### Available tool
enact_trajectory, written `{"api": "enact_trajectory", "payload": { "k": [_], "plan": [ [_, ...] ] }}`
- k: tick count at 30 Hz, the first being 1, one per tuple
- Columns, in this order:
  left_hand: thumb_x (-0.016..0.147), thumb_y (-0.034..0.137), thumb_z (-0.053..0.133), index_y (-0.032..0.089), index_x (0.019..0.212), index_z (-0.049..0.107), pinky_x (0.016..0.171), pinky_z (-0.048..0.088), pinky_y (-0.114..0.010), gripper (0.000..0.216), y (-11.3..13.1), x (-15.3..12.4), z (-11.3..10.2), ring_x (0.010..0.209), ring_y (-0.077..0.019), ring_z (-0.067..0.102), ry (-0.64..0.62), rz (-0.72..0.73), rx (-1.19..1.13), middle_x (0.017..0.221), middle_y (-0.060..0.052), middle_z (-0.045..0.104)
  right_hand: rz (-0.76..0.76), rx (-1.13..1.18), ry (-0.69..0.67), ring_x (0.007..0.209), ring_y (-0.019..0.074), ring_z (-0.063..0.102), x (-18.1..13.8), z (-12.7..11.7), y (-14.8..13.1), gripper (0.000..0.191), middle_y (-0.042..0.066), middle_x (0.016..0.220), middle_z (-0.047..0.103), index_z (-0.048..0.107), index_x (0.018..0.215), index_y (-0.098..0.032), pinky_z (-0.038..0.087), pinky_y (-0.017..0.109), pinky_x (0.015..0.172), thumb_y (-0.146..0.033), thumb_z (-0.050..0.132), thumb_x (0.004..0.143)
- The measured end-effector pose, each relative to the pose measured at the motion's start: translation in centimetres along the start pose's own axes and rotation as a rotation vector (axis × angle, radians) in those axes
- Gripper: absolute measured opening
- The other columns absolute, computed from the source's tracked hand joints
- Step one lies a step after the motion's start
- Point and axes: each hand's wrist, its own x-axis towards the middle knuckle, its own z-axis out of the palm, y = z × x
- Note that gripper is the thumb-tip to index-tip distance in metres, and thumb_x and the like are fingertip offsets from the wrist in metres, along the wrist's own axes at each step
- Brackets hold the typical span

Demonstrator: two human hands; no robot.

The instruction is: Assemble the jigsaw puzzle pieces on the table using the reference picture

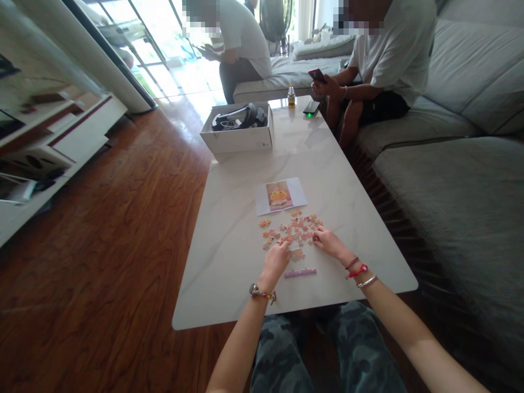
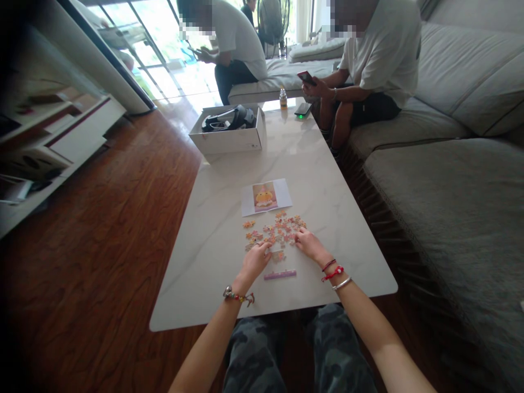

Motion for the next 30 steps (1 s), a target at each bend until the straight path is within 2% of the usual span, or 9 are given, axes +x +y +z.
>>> {"api": "enact_trajectory", "payload": {
  "k": [5, 9, 16, 21, 30],
  "plan": [
    [0.079, 0.023, 0.041, 0.025, 0.107, 0.050, 0.071, 0.040, -0.021, 0.029, -0.2, 0.0, 0.3, 0.088, -0.0135, 0.053, 0.003, -0.012, -0.007, 0.103, -0.004, 0.054, -0.012, -0.025, -0.009, 0.072, 0.0121, 0.051, 0.0, -0.2, -0.3, 0.005, 0.004, 0.080, 0.051, 0.057, 0.074, -0.015, 0.040, 0.023, 0.070, -0.013, 0.054, 0.072],
    [0.079, 0.023, 0.042, 0.026, 0.107, 0.049, 0.070, 0.041, -0.022, 0.029, -0.3, 0.0, -0.2, 0.090, -0.0140, 0.053, 0.011, -0.021, -0.020, 0.106, -0.004, 0.053, -0.001, 0.043, 0.027, 0.074, 0.0129, 0.053, 0.2, -0.2, -0.5, 0.010, 0.004, 0.083, 0.053, 0.058, 0.081, -0.016, 0.041, 0.024, 0.071, -0.015, 0.056, 0.071],
    [0.079, 0.021, 0.043, 0.026, 0.108, 0.049, 0.071, 0.040, -0.021, 0.030, -0.6, 0.0, -0.7, 0.090, -0.0130, 0.052, 0.021, -0.045, -0.023, 0.106, -0.004, 0.053, 0.226, -0.008, 0.179, 0.079, 0.0150, 0.053, -1.5, -1.1, 2.9, 0.015, 0.006, 0.086, 0.053, 0.059, 0.084, -0.016, 0.040, 0.026, 0.075, -0.017, 0.057, 0.070],
    [0.079, 0.022, 0.042, 0.024, 0.105, 0.050, 0.069, 0.040, -0.022, 0.027, -0.7, 0.2, 0.0, 0.087, -0.0134, 0.053, 0.063, -0.009, -0.026, 0.103, -0.004, 0.054, 0.250, 0.013, 0.161, 0.072, 0.0140, 0.053, -2.6, -1.7, 4.8, 0.014, 0.004, 0.081, 0.053, 0.059, 0.083, -0.015, 0.041, 0.025, 0.070, -0.018, 0.057, 0.069],
    [0.080, 0.022, 0.041, 0.025, 0.107, 0.050, 0.071, 0.039, -0.021, 0.028, -0.8, 0.3, 0.2, 0.087, -0.0128, 0.053, 0.070, -0.024, -0.032, 0.104, -0.004, 0.054, 0.267, -0.019, 0.117, 0.068, 0.0118, 0.051, -1.4, -1.2, 4.7, 0.007, 0.002, 0.073, 0.052, 0.059, 0.072, -0.016, 0.040, 0.022, 0.066, -0.013, 0.057, 0.066]
  ]
}}
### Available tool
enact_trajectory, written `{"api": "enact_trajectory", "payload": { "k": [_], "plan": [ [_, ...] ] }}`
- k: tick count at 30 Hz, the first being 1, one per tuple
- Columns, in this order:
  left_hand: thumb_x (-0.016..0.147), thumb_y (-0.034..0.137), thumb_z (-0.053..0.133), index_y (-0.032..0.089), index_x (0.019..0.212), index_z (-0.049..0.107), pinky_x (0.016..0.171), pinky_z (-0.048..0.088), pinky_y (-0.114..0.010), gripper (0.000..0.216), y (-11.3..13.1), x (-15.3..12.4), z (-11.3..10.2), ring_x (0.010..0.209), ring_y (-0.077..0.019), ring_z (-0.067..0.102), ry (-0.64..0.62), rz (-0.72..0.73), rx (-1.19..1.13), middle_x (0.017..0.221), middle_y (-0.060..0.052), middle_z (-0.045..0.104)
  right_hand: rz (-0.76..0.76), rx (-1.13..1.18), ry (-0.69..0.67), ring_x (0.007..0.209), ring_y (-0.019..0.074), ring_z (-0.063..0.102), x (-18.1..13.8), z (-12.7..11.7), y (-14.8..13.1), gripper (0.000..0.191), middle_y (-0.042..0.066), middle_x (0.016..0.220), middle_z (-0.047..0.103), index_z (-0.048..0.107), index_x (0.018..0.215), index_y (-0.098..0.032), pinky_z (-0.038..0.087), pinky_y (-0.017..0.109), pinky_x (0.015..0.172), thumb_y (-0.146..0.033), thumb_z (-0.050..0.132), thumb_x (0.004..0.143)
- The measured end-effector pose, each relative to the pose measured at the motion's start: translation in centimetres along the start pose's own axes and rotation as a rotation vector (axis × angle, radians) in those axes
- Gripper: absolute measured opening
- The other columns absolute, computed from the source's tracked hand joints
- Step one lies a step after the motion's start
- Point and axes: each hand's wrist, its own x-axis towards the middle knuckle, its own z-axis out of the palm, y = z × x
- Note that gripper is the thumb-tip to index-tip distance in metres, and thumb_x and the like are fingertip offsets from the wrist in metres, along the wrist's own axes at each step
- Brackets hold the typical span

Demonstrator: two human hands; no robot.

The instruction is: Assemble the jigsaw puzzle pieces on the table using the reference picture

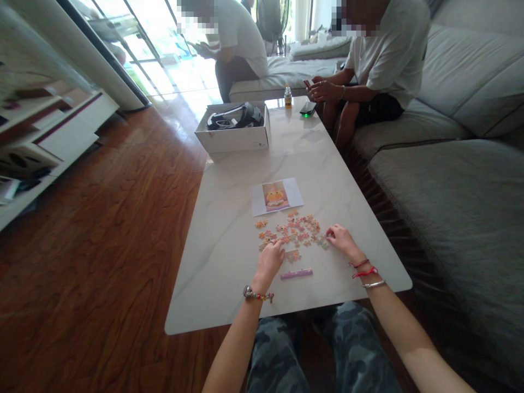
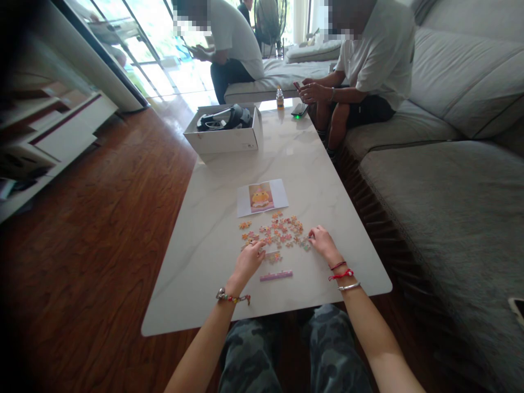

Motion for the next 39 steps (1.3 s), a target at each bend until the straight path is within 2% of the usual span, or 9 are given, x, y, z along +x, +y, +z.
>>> {"api": "enact_trajectory", "payload": {
  "k": [7, 15, 18, 21, 25, 31, 34, 37, 39],
  "plan": [
    [0.079, 0.022, 0.042, 0.024, 0.107, 0.050, 0.074, 0.039, -0.022, 0.029, 0.8, 0.1, 0.1, 0.091, -0.0137, 0.053, -0.021, 0.002, -0.022, 0.107, -0.005, 0.053, -0.050, 0.021, -0.037, 0.067, 0.0121, 0.051, -0.1, -0.2, -0.7, 0.005, 0.003, 0.072, 0.054, 0.058, 0.064, -0.015, 0.040, 0.022, 0.065, -0.014, 0.055, 0.068],
    [0.080, 0.023, 0.042, 0.024, 0.105, 0.051, 0.071, 0.040, -0.022, 0.026, 2.3, 0.3, 0.0, 0.087, -0.0141, 0.054, -0.043, 0.045, -0.035, 0.103, -0.004, 0.054, -0.050, 0.007, -0.033, 0.070, 0.0129, 0.052, -0.3, -0.4, -0.6, 0.007, 0.004, 0.074, 0.055, 0.057, 0.066, -0.015, 0.040, 0.023, 0.068, -0.012, 0.053, 0.071],
    [0.080, 0.023, 0.042, 0.023, 0.105, 0.051, 0.073, 0.040, -0.022, 0.026, 2.3, 0.1, -0.1, 0.088, -0.0141, 0.054, -0.067, 0.030, -0.034, 0.104, -0.005, 0.054, -0.053, 0.019, 0.014, 0.071, 0.0132, 0.052, -0.6, -0.3, -1.0, 0.006, 0.004, 0.079, 0.054, 0.058, 0.075, -0.015, 0.041, 0.024, 0.068, -0.013, 0.054, 0.071],
    [0.080, 0.023, 0.042, 0.023, 0.105, 0.051, 0.075, 0.040, -0.023, 0.027, 2.2, 0.0, -0.1, 0.088, -0.0140, 0.053, -0.082, 0.007, -0.035, 0.104, -0.005, 0.054, -0.135, 0.063, -0.022, 0.071, 0.0120, 0.053, -1.0, 0.0, -2.0, 0.015, 0.004, 0.085, 0.053, 0.057, 0.085, -0.017, 0.041, 0.024, 0.070, -0.016, 0.057, 0.070],
    [0.080, 0.022, 0.042, 0.023, 0.106, 0.051, 0.075, 0.040, -0.023, 0.027, 1.8, 0.0, 0.1, 0.090, -0.0139, 0.053, -0.074, 0.005, -0.036, 0.106, -0.005, 0.054, -0.145, 0.011, -0.091, 0.073, 0.0117, 0.053, -1.0, 0.3, -3.1, 0.013, 0.003, 0.084, 0.051, 0.058, 0.079, -0.017, 0.040, 0.023, 0.072, -0.014, 0.060, 0.066],
    [0.079, 0.022, 0.043, 0.022, 0.104, 0.052, 0.072, 0.040, -0.022, 0.026, 1.0, -0.3, 0.5, 0.085, -0.0128, 0.054, -0.042, 0.015, -0.074, 0.105, -0.005, 0.055, -0.164, -0.040, -0.088, 0.074, 0.0143, 0.053, -1.1, -0.1, -3.3, 0.009, 0.004, 0.083, 0.054, 0.057, 0.076, -0.017, 0.041, 0.025, 0.071, -0.017, 0.060, 0.068],
    [0.078, 0.025, 0.044, 0.020, 0.099, 0.054, 0.071, 0.041, -0.023, 0.024, 1.0, 0.3, 0.2, 0.079, -0.0122, 0.056, 0.002, 0.033, -0.190, 0.099, -0.005, 0.058, -0.209, 0.060, -0.020, 0.074, 0.0148, 0.054, -0.6, -0.8, -4.3, 0.008, 0.004, 0.080, 0.056, 0.056, 0.075, -0.016, 0.041, 0.026, 0.070, -0.021, 0.059, 0.069],
    [0.080, 0.032, 0.040, 0.018, 0.094, 0.055, 0.066, 0.043, -0.022, 0.025, 1.4, 2.3, -0.6, 0.071, -0.0112, 0.057, 0.022, 0.100, -0.485, 0.082, -0.003, 0.062, -0.304, 0.168, 0.041, 0.070, 0.0140, 0.054, 1.3, -1.7, -6.8, 0.008, 0.002, 0.075, 0.059, 0.055, 0.075, -0.017, 0.042, 0.025, 0.066, -0.024, 0.057, 0.071],
    [0.082, 0.035, 0.035, 0.016, 0.094, 0.055, 0.057, 0.044, -0.021, 0.029, 1.7, 4.5, -1.5, 0.062, -0.0102, 0.057, 0.026, 0.099, -0.698, 0.080, -0.003, 0.063, -0.373, 0.204, 0.053, 0.065, 0.0132, 0.054, 3.1, -2.4, -9.0, 0.008, 0.001, 0.070, 0.059, 0.055, 0.073, -0.018, 0.041, 0.024, 0.061, -0.026, 0.054, 0.073]
  ]
}}
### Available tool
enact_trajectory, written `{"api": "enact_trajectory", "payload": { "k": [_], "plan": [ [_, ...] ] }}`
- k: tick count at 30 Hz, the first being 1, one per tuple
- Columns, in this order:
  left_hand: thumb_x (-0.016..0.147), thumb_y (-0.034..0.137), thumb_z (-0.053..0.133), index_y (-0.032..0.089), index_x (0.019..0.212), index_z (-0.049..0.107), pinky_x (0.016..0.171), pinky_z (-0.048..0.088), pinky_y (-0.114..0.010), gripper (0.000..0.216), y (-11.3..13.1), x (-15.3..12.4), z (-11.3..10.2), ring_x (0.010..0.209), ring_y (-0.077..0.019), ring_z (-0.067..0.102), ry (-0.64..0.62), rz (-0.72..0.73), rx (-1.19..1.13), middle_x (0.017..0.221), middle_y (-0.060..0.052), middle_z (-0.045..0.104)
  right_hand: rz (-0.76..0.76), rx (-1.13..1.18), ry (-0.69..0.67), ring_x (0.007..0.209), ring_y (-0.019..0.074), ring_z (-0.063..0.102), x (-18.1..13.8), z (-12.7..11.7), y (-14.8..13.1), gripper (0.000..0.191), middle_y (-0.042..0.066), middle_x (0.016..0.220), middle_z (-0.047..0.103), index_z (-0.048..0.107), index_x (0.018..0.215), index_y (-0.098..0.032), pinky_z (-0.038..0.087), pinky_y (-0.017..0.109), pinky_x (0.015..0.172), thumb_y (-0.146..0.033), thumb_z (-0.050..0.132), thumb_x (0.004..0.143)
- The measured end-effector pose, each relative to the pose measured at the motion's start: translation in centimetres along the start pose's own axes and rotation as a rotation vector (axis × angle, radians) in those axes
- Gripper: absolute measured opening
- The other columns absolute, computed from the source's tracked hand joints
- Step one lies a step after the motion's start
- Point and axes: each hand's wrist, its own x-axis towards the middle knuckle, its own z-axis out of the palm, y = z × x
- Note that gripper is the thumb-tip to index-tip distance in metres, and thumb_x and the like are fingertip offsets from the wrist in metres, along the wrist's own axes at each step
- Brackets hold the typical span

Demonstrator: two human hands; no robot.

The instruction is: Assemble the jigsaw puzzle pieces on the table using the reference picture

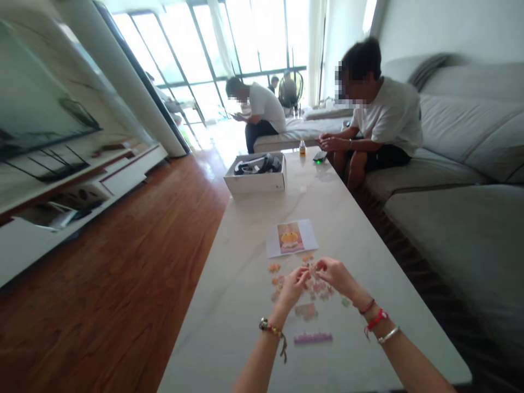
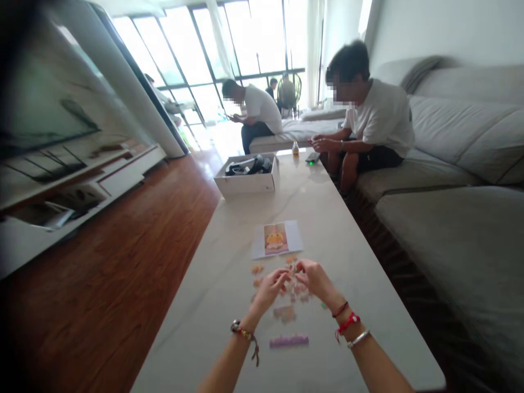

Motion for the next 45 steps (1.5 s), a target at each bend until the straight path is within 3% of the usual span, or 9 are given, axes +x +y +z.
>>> {"api": "enact_trajectory", "payload": {
  "k": [4, 7, 16, 28, 33, 40, 45],
  "plan": [
    [0.075, 0.036, 0.045, 0.013, 0.080, 0.057, 0.050, 0.042, -0.019, 0.026, 1.5, 3.7, -1.8, 0.055, -0.0090, 0.055, 0.139, 0.021, -0.179, 0.072, -0.004, 0.062, -0.076, 0.027, 0.070, 0.060, 0.0129, 0.055, 4.2, -0.7, -2.6, 0.015, 0.002, 0.066, 0.060, 0.056, 0.072, -0.017, 0.041, 0.023, 0.056, -0.031, 0.052, 0.075],
    [0.070, 0.038, 0.051, 0.013, 0.076, 0.057, 0.046, 0.038, -0.018, 0.027, 2.1, 4.4, -2.9, 0.052, -0.0087, 0.053, 0.187, 0.016, -0.267, 0.063, -0.002, 0.059, -0.093, 0.077, 0.091, 0.061, 0.0127, 0.056, 5.5, -1.1, -3.5, 0.015, 0.003, 0.067, 0.062, 0.057, 0.074, -0.016, 0.041, 0.022, 0.057, -0.031, 0.054, 0.074],
    [0.065, 0.038, 0.055, 0.013, 0.068, 0.057, 0.045, 0.035, -0.018, 0.025, 2.0, 4.0, -3.6, 0.048, -0.0072, 0.049, 0.211, 0.015, -0.384, 0.056, 0.000, 0.056, -0.092, 0.197, 0.097, 0.065, 0.0134, 0.059, 5.5, -1.0, -3.4, 0.013, 0.004, 0.072, 0.066, 0.062, 0.080, -0.017, 0.044, 0.022, 0.060, -0.023, 0.053, 0.074],
    [0.067, 0.035, 0.053, 0.013, 0.071, 0.057, 0.049, 0.037, -0.018, 0.023, 2.5, 3.5, -3.7, 0.052, -0.0076, 0.051, 0.196, -0.009, -0.394, 0.061, -0.001, 0.059, -0.076, 0.160, 0.128, 0.064, 0.0133, 0.059, 5.3, -1.5, -3.6, 0.014, 0.004, 0.072, 0.067, 0.064, 0.078, -0.017, 0.043, 0.021, 0.059, -0.020, 0.051, 0.072],
    [0.069, 0.034, 0.052, 0.013, 0.072, 0.056, 0.052, 0.040, -0.019, 0.022, 1.4, 1.2, -2.1, 0.056, -0.0082, 0.053, 0.081, -0.057, -0.369, 0.063, -0.002, 0.061, -0.057, 0.195, 0.045, 0.058, 0.0111, 0.056, 2.4, -0.8, -2.9, 0.013, 0.002, 0.067, 0.066, 0.064, 0.076, -0.017, 0.041, 0.019, 0.055, -0.021, 0.053, 0.072],
    [0.071, 0.029, 0.048, 0.013, 0.071, 0.055, 0.050, 0.040, -0.019, 0.017, -1.4, -4.5, 3.5, 0.051, -0.0076, 0.052, -0.187, -0.179, -0.248, 0.063, -0.002, 0.060, 0.110, 0.263, -0.110, 0.058, 0.0103, 0.057, -6.8, 1.5, -1.3, 0.013, 0.001, 0.068, 0.066, 0.064, 0.075, -0.017, 0.042, 0.019, 0.055, -0.021, 0.053, 0.071],
    [0.072, 0.028, 0.046, 0.013, 0.070, 0.055, 0.050, 0.040, -0.018, 0.018, -1.6, -5.5, 5.2, 0.052, -0.0080, 0.052, -0.222, -0.161, -0.179, 0.062, -0.002, 0.060, 0.210, 0.301, -0.063, 0.065, 0.0123, 0.060, -9.6, 2.2, -1.3, 0.012, 0.002, 0.073, 0.067, 0.064, 0.076, -0.019, 0.045, 0.021, 0.060, -0.022, 0.053, 0.072]
  ]
}}
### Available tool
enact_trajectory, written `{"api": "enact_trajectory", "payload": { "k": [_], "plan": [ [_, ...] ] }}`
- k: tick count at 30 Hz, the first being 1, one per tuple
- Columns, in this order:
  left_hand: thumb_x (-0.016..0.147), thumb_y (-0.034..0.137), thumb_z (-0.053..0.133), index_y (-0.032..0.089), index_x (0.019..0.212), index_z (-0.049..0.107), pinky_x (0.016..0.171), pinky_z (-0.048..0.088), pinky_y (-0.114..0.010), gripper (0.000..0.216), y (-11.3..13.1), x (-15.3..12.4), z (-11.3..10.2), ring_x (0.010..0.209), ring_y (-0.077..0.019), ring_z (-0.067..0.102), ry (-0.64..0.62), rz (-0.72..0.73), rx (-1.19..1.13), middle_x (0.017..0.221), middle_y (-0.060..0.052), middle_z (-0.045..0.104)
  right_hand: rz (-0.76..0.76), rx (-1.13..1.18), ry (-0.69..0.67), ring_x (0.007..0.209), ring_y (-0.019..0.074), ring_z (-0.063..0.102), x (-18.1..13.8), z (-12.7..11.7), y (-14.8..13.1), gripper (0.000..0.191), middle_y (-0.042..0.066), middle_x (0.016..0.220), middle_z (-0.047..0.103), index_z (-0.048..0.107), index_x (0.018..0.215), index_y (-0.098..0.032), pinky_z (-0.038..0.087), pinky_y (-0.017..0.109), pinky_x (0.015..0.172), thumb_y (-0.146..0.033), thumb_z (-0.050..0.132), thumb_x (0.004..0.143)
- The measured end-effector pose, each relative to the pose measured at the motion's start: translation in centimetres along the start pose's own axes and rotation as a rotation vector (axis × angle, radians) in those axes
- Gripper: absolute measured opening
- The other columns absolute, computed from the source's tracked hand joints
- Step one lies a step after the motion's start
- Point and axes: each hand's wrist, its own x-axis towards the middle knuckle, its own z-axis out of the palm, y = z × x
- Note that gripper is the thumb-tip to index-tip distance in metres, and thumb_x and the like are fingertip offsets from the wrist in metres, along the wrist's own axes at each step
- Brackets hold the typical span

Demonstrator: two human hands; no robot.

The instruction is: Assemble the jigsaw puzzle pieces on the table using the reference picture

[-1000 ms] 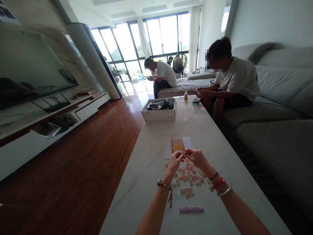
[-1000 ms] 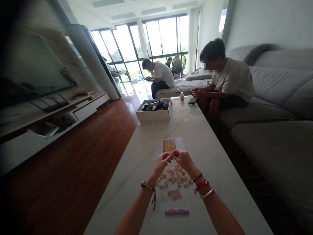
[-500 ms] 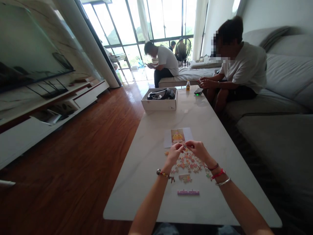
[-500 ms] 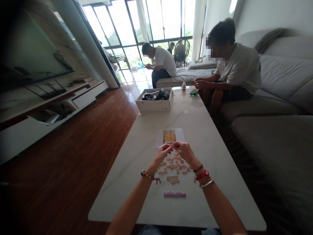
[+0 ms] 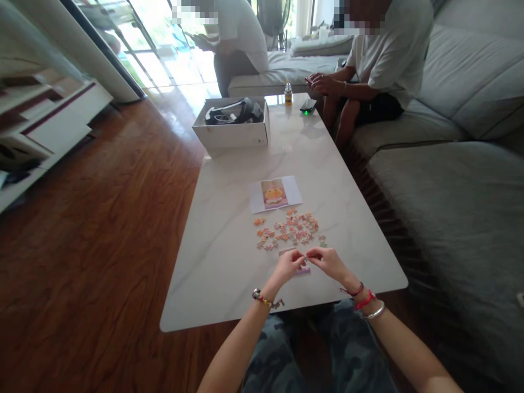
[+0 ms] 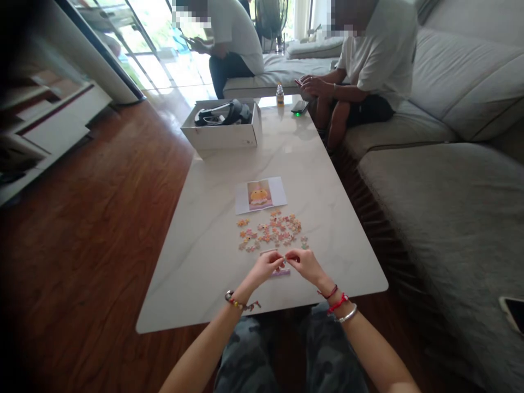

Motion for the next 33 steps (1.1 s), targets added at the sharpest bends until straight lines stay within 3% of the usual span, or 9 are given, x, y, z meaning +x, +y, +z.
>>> {"api": "enact_trajectory", "payload": {
  "k": [14, 17, 20, 27, 30, 33],
  "plan": [
    [0.072, 0.029, 0.046, 0.014, 0.075, 0.055, 0.050, 0.041, -0.020, 0.018, 0.6, 1.2, -1.4, 0.050, -0.0084, 0.052, 0.129, 0.013, -0.010, 0.062, -0.001, 0.061, -0.039, -0.017, 0.017, 0.065, 0.0128, 0.059, 2.5, -0.2, 0.0, 0.015, 0.002, 0.074, 0.065, 0.062, 0.082, -0.019, 0.045, 0.022, 0.059, -0.024, 0.051, 0.073],
    [0.072, 0.025, 0.046, 0.014, 0.077, 0.055, 0.049, 0.039, -0.019, 0.015, 1.0, 1.2, -1.6, 0.049, -0.0077, 0.051, 0.146, -0.007, -0.002, 0.063, -0.002, 0.062, -0.004, -0.126, 0.130, 0.064, 0.0125, 0.057, 2.9, -1.8, 1.6, 0.018, 0.004, 0.080, 0.063, 0.060, 0.088, -0.018, 0.045, 0.024, 0.062, -0.023, 0.051, 0.073],
    [0.073, 0.022, 0.045, 0.016, 0.083, 0.054, 0.049, 0.038, -0.018, 0.015, 1.3, 1.4, -1.2, 0.049, -0.0076, 0.051, 0.134, 0.004, 0.095, 0.066, -0.001, 0.062, 0.062, -0.324, 0.212, 0.063, 0.0122, 0.055, 3.7, -3.6, 3.6, 0.020, 0.005, 0.083, 0.058, 0.060, 0.088, -0.016, 0.044, 0.026, 0.066, -0.021, 0.055, 0.070],
    [0.075, 0.021, 0.048, 0.022, 0.092, 0.055, 0.060, 0.039, -0.023, 0.018, 2.7, 3.0, 0.9, 0.071, -0.0164, 0.058, 0.089, 0.102, 0.567, 0.073, -0.005, 0.062, 0.096, -0.431, 0.021, 0.062, 0.0101, 0.052, 5.8, -4.3, 5.2, 0.004, 0.003, 0.071, 0.055, 0.059, 0.063, -0.014, 0.041, 0.021, 0.063, -0.010, 0.057, 0.064],
    [0.075, 0.025, 0.051, 0.022, 0.105, 0.049, 0.063, 0.039, -0.024, 0.030, 2.9, 2.9, -0.2, 0.076, -0.0185, 0.058, 0.116, 0.114, 0.646, 0.079, -0.007, 0.061, 0.115, -0.381, 0.035, 0.060, 0.0110, 0.053, 5.9, -4.3, 4.6, 0.003, 0.002, 0.064, 0.057, 0.058, 0.065, -0.014, 0.042, 0.022, 0.060, -0.012, 0.055, 0.066],
    [0.079, 0.027, 0.045, 0.019, 0.107, 0.046, 0.063, 0.039, -0.024, 0.029, 2.1, 1.6, -2.6, 0.075, -0.0176, 0.057, 0.245, 0.027, 0.660, 0.079, -0.007, 0.060, 0.143, -0.140, 0.052, 0.056, 0.0109, 0.056, 5.3, -3.5, 3.5, 0.017, 0.002, 0.064, 0.061, 0.059, 0.084, -0.013, 0.044, 0.021, 0.054, -0.018, 0.055, 0.068]
  ]
}}
